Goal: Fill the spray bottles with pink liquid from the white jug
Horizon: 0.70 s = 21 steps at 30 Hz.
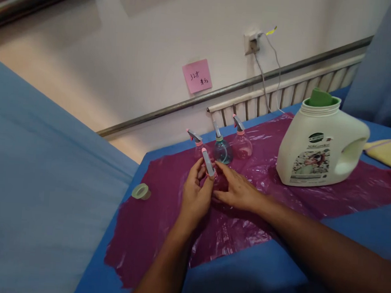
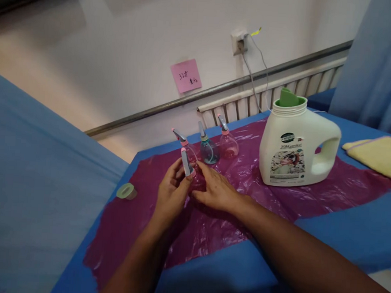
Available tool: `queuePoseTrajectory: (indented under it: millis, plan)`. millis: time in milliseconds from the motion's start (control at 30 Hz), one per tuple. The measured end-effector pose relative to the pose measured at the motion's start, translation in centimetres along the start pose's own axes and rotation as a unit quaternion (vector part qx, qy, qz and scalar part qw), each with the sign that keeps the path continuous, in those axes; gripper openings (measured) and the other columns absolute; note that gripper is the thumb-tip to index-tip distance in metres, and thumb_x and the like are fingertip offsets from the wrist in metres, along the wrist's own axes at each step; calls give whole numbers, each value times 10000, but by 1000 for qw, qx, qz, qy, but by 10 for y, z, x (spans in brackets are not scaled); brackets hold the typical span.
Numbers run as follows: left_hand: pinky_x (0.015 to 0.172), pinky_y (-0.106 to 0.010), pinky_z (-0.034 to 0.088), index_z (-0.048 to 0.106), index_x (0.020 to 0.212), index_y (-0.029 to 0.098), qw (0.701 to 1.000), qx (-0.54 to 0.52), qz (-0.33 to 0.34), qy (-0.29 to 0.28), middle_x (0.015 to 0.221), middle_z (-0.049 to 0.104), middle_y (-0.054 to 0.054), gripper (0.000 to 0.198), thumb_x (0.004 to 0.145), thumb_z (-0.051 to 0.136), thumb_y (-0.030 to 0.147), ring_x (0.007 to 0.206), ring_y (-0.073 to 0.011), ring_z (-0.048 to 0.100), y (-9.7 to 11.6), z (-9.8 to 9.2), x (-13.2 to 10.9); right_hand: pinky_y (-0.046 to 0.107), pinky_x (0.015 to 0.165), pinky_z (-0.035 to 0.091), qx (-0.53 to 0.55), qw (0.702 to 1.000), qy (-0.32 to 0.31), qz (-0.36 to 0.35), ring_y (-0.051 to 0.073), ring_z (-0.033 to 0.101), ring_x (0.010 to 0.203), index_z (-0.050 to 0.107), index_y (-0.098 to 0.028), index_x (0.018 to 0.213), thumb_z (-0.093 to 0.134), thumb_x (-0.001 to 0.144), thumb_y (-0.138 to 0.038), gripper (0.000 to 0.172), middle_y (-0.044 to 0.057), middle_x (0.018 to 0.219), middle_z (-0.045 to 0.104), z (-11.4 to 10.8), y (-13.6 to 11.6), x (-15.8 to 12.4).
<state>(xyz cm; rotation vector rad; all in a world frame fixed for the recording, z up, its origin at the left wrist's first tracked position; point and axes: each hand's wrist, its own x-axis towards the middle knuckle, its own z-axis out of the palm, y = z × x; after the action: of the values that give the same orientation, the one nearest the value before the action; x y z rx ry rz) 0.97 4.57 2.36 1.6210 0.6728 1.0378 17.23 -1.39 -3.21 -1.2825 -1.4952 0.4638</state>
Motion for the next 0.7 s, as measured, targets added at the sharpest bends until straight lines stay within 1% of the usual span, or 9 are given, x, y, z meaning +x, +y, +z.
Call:
queuePoseTrajectory:
  millis: [100,233,300,367,467,500,567,633,700]
  plan:
    - [1301,-550,539,628,1607,326,999,-8,8,30,1585,746,-129,641,1022,878,405,1496,-322,707,-7,4,-3,632,1322,508,6,1000,3,-3,382,623,1590,437,-249,1781,868,872,-298,1008,197,1755,594,0,0,0]
    - [1182,-486,602,639,1568,303,995,36,36,90,1407,798,-109,676,960,930,358,1343,-289,760,-10,5,-8,634,1315,509,7,1000,-2,6,380,631,1578,452,-262,1772,872,869,-295,996,188,1744,606,0,-2,-1]
    - [1140,-468,614,634,1544,285,991,59,47,107,1320,797,-95,687,931,942,326,1272,-274,767,-12,7,-7,635,1303,518,9,1000,-2,7,381,645,1560,466,-277,1759,877,864,-285,985,180,1723,627,-1,-3,-2]
    - [1131,-461,619,604,1547,274,990,63,48,119,1310,778,-97,728,909,951,313,1260,-270,762,-15,9,-5,644,1297,521,15,1000,-2,7,387,654,1547,476,-290,1751,882,861,-274,978,177,1710,637,-2,-4,-2]
    - [1197,-490,600,504,1644,290,991,59,46,115,1414,742,-122,850,917,943,318,1356,-288,740,-19,12,-7,653,1295,521,21,1000,-4,5,388,658,1541,486,-316,1744,883,868,-267,963,165,1698,646,-3,-5,-2]
    - [1228,-501,585,462,1687,305,991,58,50,106,1467,727,-131,868,947,915,326,1405,-293,724,-19,13,-9,651,1296,521,21,1000,-3,2,385,655,1545,488,-322,1743,884,875,-277,955,161,1701,645,-3,-5,-2]
    - [1258,-508,574,407,1749,335,993,52,59,85,1546,706,-138,819,1041,817,350,1465,-291,702,-19,13,-14,644,1302,516,16,1000,0,-5,379,644,1556,487,-317,1746,889,889,-307,946,161,1712,635,-4,-6,-3]
    - [1232,-494,597,437,1750,341,994,45,67,77,1524,727,-134,716,1102,739,369,1435,-285,722,-17,13,-16,643,1307,510,10,1000,1,-10,382,636,1562,486,-313,1753,896,895,-330,951,163,1715,632,-5,-6,-3]
    - [1189,-472,622,492,1719,330,992,41,74,88,1428,756,-117,690,1085,763,367,1361,-276,749,-16,13,-16,649,1301,512,5,1000,0,-9,391,636,1556,489,-319,1761,901,891,-334,963,162,1705,641,-6,-7,-3]
